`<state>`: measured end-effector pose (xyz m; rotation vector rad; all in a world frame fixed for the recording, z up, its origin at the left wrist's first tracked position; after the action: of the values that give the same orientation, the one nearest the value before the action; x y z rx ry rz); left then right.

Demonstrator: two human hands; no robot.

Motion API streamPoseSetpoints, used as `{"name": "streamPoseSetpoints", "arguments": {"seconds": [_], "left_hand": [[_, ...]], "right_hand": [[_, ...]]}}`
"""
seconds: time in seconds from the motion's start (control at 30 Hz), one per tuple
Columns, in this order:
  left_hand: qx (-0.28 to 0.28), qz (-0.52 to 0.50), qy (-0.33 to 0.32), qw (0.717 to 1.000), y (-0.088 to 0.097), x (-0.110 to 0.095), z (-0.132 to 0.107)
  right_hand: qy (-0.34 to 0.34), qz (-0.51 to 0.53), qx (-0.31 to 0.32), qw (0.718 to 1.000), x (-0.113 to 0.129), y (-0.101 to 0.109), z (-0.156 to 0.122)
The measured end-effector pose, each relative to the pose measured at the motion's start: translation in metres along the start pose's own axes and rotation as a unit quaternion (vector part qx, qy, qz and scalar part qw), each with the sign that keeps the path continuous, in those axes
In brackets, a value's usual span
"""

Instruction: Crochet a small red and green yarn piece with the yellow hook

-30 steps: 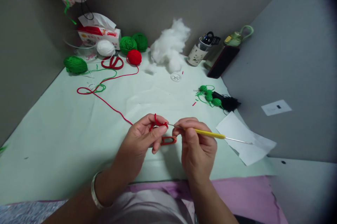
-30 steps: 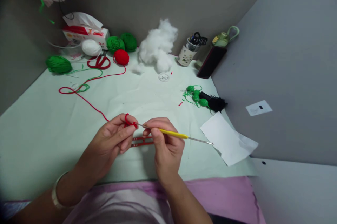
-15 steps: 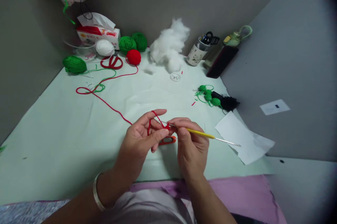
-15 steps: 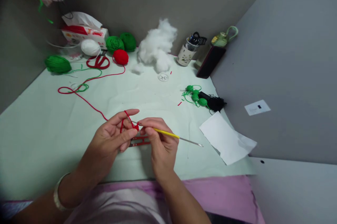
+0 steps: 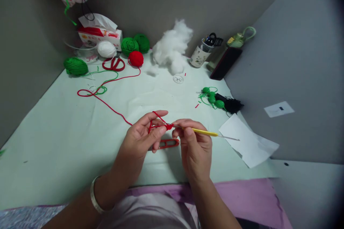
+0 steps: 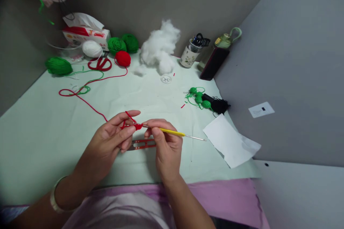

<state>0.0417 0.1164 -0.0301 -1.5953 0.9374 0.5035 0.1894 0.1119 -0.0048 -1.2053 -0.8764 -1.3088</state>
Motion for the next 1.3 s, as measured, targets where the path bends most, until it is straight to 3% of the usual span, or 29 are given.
{"name": "streamPoseSetpoints", "arguments": {"seconds": [0.37,0.83,1.07,1.2,1.3], "left_hand": [[0.027,0.001,0.026,0.999,-0.007,0.008,-0.002],[-0.004,0.005,0.023,1.000,-0.002,0.006,-0.002],[0.014,-0.016,0.051,0.998,-0.002,0.011,-0.001],[-0.004,-0.001,0.014,1.000,-0.001,0.006,-0.002],[-0.007,0.009,0.002,1.000,-0.002,0.004,-0.003]], "right_hand": [[0.003,-0.005,-0.012,1.000,-0.001,0.002,0.000],[0.042,-0.019,-0.019,0.999,0.003,0.001,-0.003],[0.002,-0.012,0.007,1.000,-0.001,-0.001,-0.001],[0.087,-0.122,0.040,0.988,0.023,-0.009,-0.004],[0.140,-0.189,0.029,0.971,0.036,-0.010,-0.008]]}}
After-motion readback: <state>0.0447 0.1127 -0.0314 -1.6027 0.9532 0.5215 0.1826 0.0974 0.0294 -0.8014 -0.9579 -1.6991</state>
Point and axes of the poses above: each hand's wrist, its own z-axis towards the middle knuckle, its own y-axis out of the back of the hand, x = y × z, the point moved 10 cm from there along z, towards the middle knuckle, and after that the axes turned 8 degrees about -z, right-handed, at the moved point
